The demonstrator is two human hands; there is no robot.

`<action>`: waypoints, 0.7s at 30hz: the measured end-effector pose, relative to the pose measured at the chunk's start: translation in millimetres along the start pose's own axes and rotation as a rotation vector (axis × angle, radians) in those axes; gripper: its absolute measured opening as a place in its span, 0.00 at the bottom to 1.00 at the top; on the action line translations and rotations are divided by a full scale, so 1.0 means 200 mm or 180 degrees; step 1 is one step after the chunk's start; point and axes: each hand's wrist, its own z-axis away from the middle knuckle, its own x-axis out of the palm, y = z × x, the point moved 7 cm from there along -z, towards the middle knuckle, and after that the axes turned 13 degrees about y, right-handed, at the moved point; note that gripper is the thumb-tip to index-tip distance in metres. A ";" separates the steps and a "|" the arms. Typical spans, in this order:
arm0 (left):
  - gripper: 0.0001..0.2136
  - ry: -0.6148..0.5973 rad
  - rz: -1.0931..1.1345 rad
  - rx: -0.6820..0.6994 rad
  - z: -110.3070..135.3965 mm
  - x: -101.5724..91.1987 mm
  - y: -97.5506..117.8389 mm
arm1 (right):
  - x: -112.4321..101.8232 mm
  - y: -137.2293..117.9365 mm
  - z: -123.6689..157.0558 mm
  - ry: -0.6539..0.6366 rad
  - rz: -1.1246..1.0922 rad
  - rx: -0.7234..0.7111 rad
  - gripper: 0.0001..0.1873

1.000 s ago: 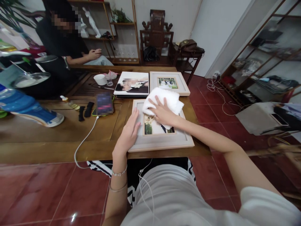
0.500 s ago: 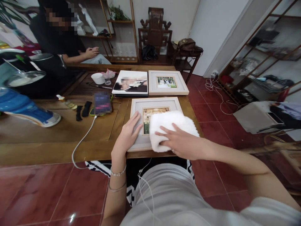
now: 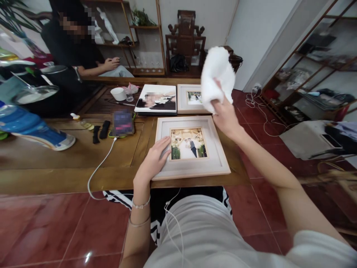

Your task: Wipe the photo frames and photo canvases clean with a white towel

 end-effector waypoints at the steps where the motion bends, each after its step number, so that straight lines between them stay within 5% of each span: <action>1: 0.21 0.0001 0.0008 0.0000 0.00 0.00 0.00 | 0.07 -0.05 -0.02 0.0018 0.0001 -0.0229 0.20; 6: 0.19 0.0025 0.0029 0.0041 -0.01 -0.01 -0.01 | 0.47 -0.43 0.04 -0.1077 -0.0208 -0.1592 0.18; 9: 0.17 0.0028 0.0023 0.0076 -0.01 -0.01 -0.01 | 0.57 -0.52 0.11 -0.1536 -0.0182 -0.1708 0.21; 12: 0.18 0.0056 0.0042 0.0110 -0.01 -0.01 0.00 | 0.54 -0.47 0.14 -0.1710 -0.0046 -0.1511 0.23; 21: 0.20 0.0076 0.0055 0.0011 0.00 -0.01 -0.02 | 0.19 -0.05 0.19 -0.2206 0.0835 -0.0501 0.26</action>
